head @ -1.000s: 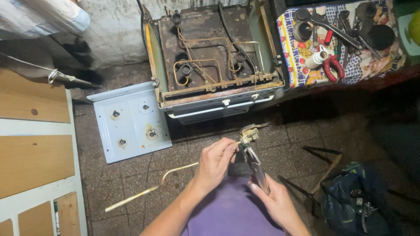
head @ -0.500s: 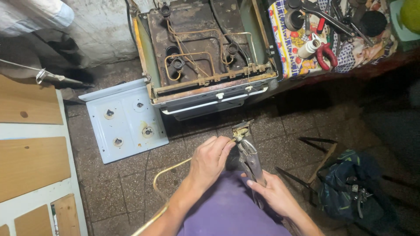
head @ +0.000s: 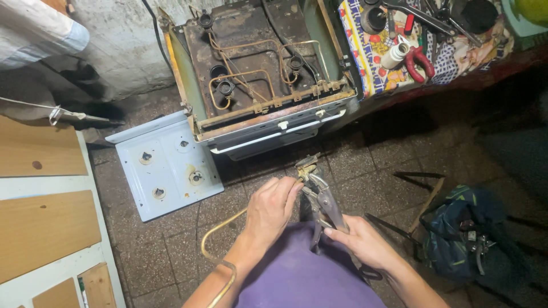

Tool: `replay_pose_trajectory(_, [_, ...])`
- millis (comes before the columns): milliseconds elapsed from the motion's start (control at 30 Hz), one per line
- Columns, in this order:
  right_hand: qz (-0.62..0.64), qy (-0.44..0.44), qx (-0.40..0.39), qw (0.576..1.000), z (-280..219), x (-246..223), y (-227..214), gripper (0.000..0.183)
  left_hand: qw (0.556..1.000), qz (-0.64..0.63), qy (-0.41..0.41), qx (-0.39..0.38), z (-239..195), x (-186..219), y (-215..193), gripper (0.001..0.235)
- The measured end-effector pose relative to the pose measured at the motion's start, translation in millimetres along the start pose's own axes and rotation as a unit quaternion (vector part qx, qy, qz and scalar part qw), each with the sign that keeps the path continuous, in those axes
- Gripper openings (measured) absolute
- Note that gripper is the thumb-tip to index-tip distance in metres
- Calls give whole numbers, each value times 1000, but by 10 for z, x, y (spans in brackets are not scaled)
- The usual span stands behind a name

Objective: The person uses pliers to strip the insulation from a gas hose connected to a burner. They then use the pliers to tighten the fitting on the hose and inspect the connection.

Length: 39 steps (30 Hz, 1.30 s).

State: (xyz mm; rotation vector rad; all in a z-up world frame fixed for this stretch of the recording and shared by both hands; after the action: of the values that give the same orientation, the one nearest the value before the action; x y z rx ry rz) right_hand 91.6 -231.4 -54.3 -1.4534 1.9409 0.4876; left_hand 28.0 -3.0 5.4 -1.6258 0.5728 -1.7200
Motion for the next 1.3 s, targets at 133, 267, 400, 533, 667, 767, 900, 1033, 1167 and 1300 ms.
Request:
replay_pose_trajectory(133, [6,20,-28,999,83,-16,18,19,996,-60,-41,-56,-37,-50,128,24])
replay_pose_trajectory(267, [120,22,-93,988,177,-67,127,19,988,-67,-116,-79,-145,-173,298,24])
replay_pose_trajectory(400, [234,-12,-135,963,320,123,234,27,985,-63,-139,-80,-156,-276,316,28])
replay_pose_trajectory(533, [359,21,-138,923,381,160,387,27,984,-41,-149,-90,-227,-333,366,27])
replay_pose_trajectory(667, [370,26,-102,923,417,109,482,41,980,-55,-164,-95,-321,-370,458,23])
replay_pose_trajectory(767, [188,-7,-91,978,461,70,435,33,974,-69,-193,-101,-337,-371,488,25])
replay_pose_trajectory(900, [175,-16,-70,982,517,204,493,35,978,-83,-175,-78,-325,-387,501,24])
replay_pose_trajectory(1033, [168,-5,-67,984,524,201,491,27,980,-68,-168,-78,-348,-408,510,26])
replay_pose_trajectory(1167, [303,38,-97,947,483,133,548,24,983,-61,-151,-82,-331,-348,458,25])
replay_pose_trajectory(1300, [251,41,-102,962,504,269,538,23,977,-76,-168,-103,-311,-298,417,26])
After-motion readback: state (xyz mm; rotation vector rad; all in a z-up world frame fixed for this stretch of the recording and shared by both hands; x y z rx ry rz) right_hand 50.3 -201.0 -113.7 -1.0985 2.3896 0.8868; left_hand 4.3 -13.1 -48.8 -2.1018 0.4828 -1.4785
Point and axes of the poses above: each hand's wrist, its own z-axis towards the middle knuckle, its own y-axis out of the palm, x = y × z, the point moved 4 cm from there along z, towards the middle knuckle, and after that the axes turned 13 degrees about -x, right-handed, at the moved point
